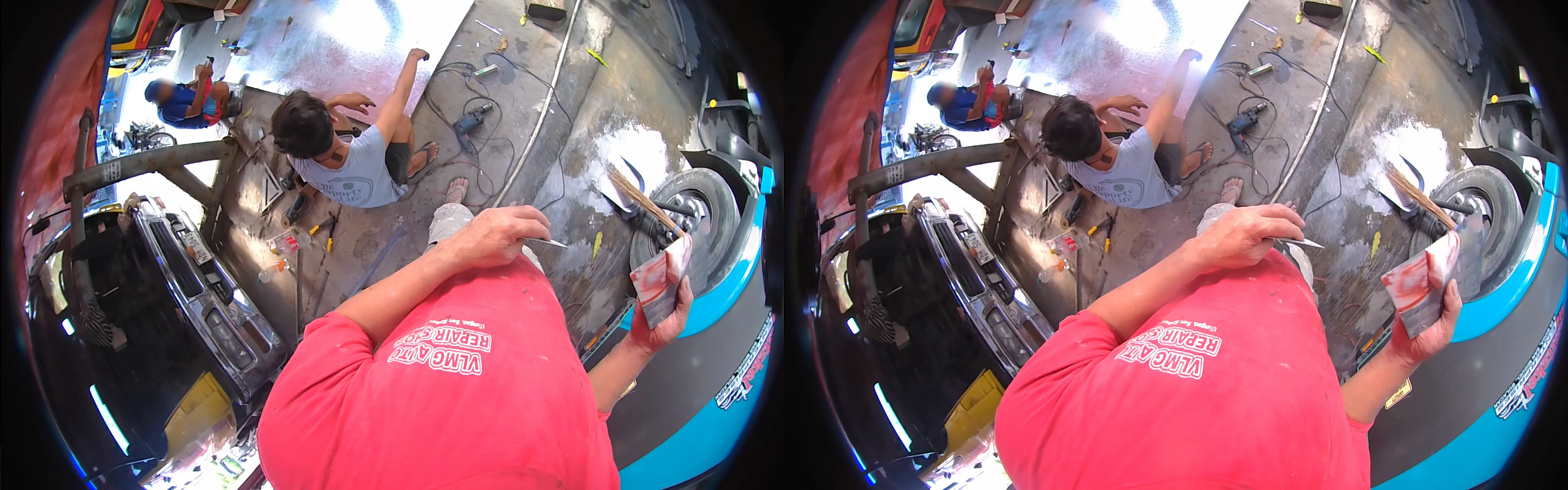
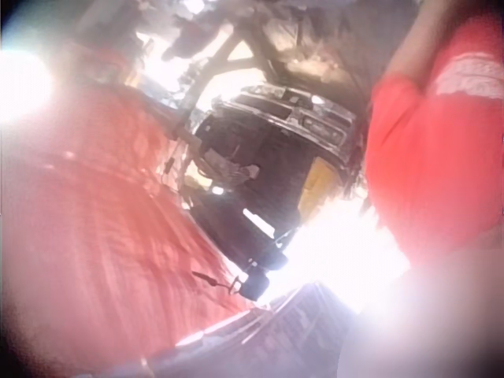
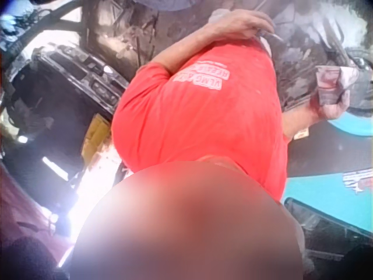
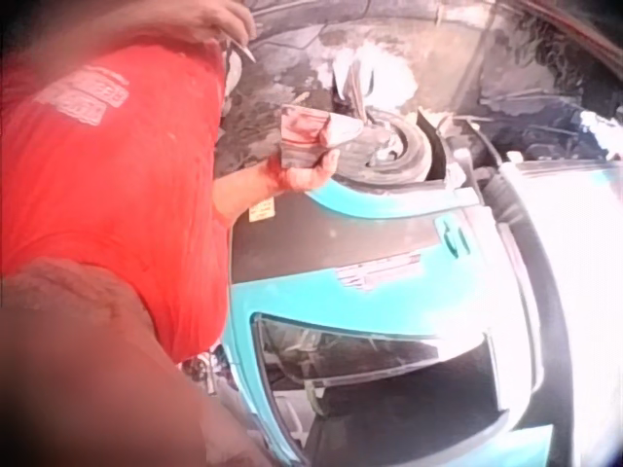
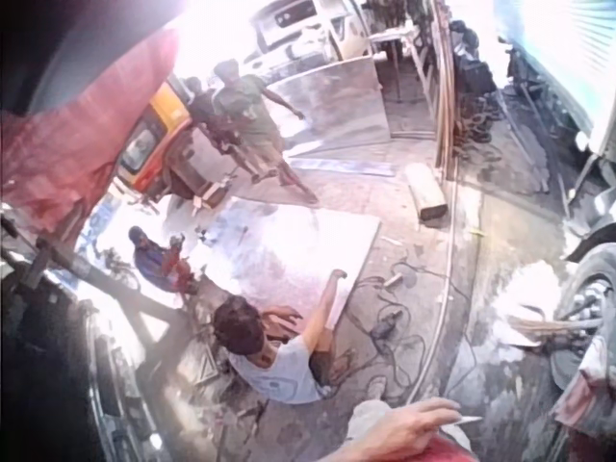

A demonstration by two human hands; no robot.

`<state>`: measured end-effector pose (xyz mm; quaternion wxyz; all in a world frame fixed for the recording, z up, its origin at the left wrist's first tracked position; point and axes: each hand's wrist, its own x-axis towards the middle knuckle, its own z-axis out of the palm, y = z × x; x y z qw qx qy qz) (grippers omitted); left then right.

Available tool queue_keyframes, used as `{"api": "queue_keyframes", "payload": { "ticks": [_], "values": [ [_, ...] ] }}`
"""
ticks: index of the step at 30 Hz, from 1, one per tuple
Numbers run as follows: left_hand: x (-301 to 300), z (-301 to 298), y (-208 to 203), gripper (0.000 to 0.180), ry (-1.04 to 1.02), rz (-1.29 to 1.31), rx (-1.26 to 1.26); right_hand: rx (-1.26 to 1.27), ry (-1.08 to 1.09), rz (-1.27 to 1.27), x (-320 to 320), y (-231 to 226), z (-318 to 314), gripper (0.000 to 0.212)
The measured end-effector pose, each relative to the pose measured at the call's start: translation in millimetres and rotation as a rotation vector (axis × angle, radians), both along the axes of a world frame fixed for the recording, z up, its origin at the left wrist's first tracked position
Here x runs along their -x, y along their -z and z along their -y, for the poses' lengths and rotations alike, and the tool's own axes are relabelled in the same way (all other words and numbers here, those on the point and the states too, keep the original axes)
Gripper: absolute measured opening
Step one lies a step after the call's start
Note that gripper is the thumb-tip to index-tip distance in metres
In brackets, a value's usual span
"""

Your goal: The person folds a sanding sheet, dips it into a paint can, and rubs the paint onto a small metal piece. They then walk to a teal truck and apply the paint to the vehicle's side panel near the wheel arch using the sanding sheet.

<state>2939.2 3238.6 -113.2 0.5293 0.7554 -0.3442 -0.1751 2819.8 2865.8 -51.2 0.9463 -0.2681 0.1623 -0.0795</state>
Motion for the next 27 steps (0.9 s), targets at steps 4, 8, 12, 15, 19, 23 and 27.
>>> {"api": "queue_keyframes", "payload": {
  "ticks": [4,8,12,15,19,23,27],
  "values": [
    [-20,-7,3,0.045,0.046,-0.015,0.013,0.033,0.083,-0.009,-2,-2,0,0.057],
    [-47,-27,5,0.044,0.067,-0.011,0.035,0.124,0.124,-0.008,-16,-7,-23,0.057],
    [-75,-59,12,0.044,0.067,0.018,0.071,0.12,0.047,0.001,-46,-19,-67,0.057],
    [-95,-88,20,0.044,0.066,0.001,0.079,0.126,0.002,-0.014,-70,-24,-102,0.057],
    [-116,-118,28,0.045,0.077,-0.028,0.064,0.126,0.001,-0.061,-93,-22,-140,0.057],
    [-127,-135,29,0.044,0.11,-0.044,0.065,0.194,0.108,-0.142,-96,-17,-160,0.056],
    [-121,-131,26,0.043,0.074,-0.045,0.091,0.187,0.08,-0.125,-92,-15,-151,0.057]
  ]
}}
